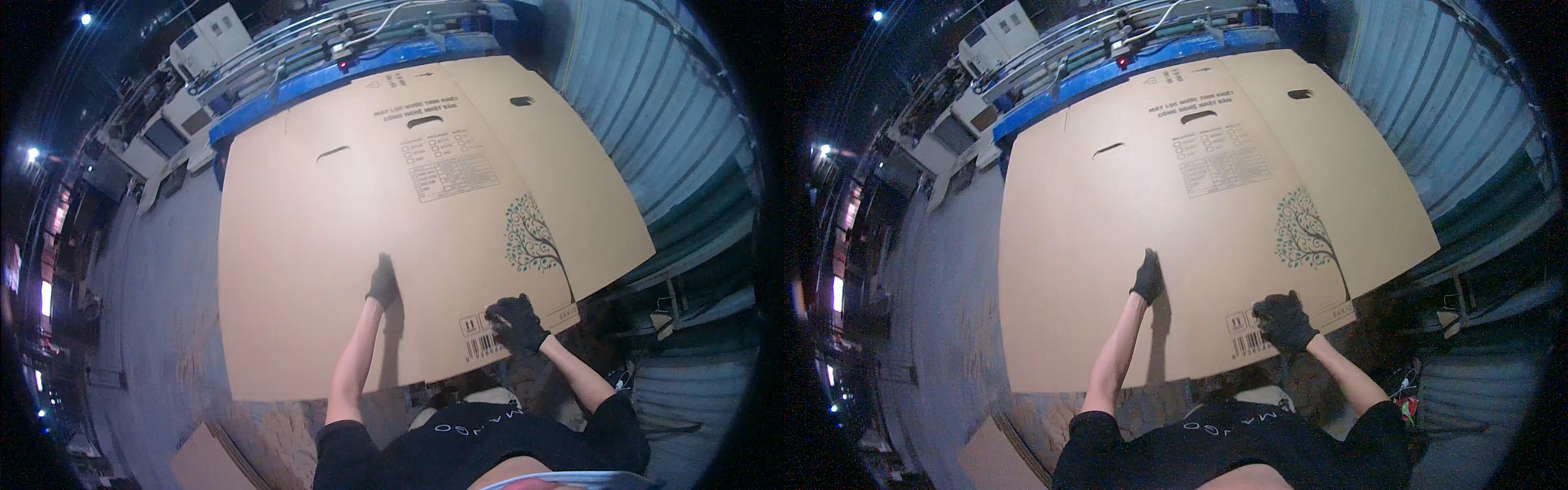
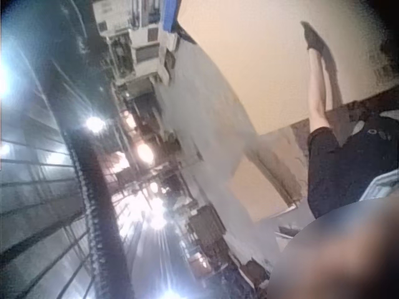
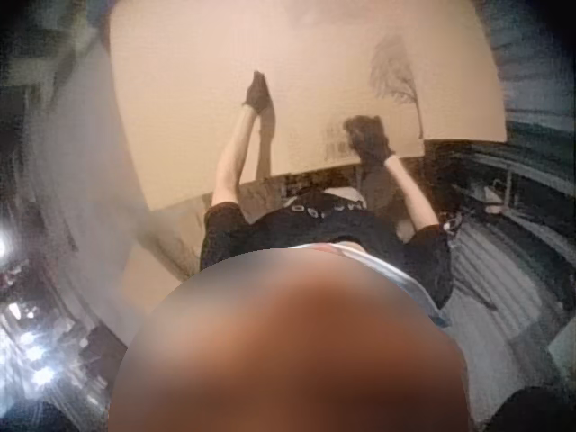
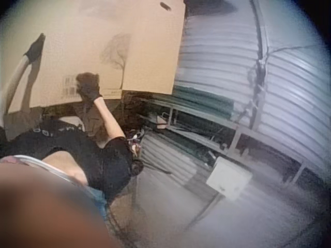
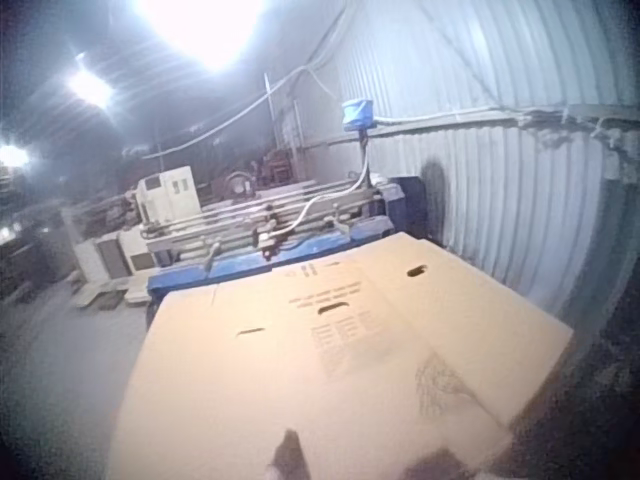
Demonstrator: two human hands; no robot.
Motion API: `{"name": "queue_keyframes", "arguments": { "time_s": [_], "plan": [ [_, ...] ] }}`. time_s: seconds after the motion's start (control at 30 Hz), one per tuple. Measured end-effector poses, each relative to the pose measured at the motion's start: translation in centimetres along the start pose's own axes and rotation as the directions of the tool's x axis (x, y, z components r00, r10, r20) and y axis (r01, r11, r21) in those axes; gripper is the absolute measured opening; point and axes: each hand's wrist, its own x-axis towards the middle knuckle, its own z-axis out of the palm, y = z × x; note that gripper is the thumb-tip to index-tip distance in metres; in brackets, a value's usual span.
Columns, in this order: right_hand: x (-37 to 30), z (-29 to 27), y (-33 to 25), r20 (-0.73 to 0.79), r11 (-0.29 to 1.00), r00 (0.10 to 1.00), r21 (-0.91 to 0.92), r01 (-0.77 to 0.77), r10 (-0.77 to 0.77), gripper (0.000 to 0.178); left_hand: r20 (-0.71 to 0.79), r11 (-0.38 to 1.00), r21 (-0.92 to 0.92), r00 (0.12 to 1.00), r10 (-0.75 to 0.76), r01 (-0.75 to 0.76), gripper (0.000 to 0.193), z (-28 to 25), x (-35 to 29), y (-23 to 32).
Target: The person repeatedly picks up large flat cardboard sheets from a table, flips them over, and stacks them in a pile. The person wears black gloves and handles the sheets one at a time in a repetitive cycle.
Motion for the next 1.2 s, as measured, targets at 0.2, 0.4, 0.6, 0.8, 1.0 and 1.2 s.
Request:
{"name": "queue_keyframes", "arguments": {
  "time_s": [0.2, 0.4, 0.6, 0.8, 1.0, 1.2],
  "plan": [
    [3.8, -4.0, 7.7, -0.408, 0.938, 0.846, 0.108, -0.329, 0.343, 0.049, 0.058, 0.95, -0.027, 0.948, 0.312, -0.311, 0.081, 7.1, 9.0, 14.9],
    [6.8, -3.3, 11.2, -0.45, 0.77, 0.642, 0.197, -0.607, 0.621, 0.045, -0.217, 0.923, 0.362, 0.951, 0.22, -0.131, 0.08, 8.7, 13.0, 20.0],
    [8.1, -2.0, 10.3, -0.533, 0.763, 0.633, 0.035, -0.646, 0.561, 0.035, 0.084, 0.821, -0.035, 0.817, 0.571, -0.57, 0.071, 8.9, 23.0, 13.4],
    [8.4, -1.3, 11.8, -0.491, 0.776, 0.678, -0.009, -0.631, 0.546, 0.035, 0.249, 0.797, -0.498, 0.824, 0.51, -0.343, 0.061, 9.3, 18.4, 14.4],
    [7.8, 0.2, 12.6, -0.487, 0.758, 0.674, -0.037, -0.651, 0.555, 0.04, 0.186, 0.377, 0.485, 0.514, 0.837, -0.789, 0.062, 4.8, 0.3, 4.8],
    [7.2, 0.5, 6.3, -0.566, 0.919, 0.746, 0.057, -0.39, 0.352, 0.041, 0.17, 0.911, -0.403, 0.985, -0.016, 0.084, 0.065, 7.9, -13.9, 2.7]
  ]
}}
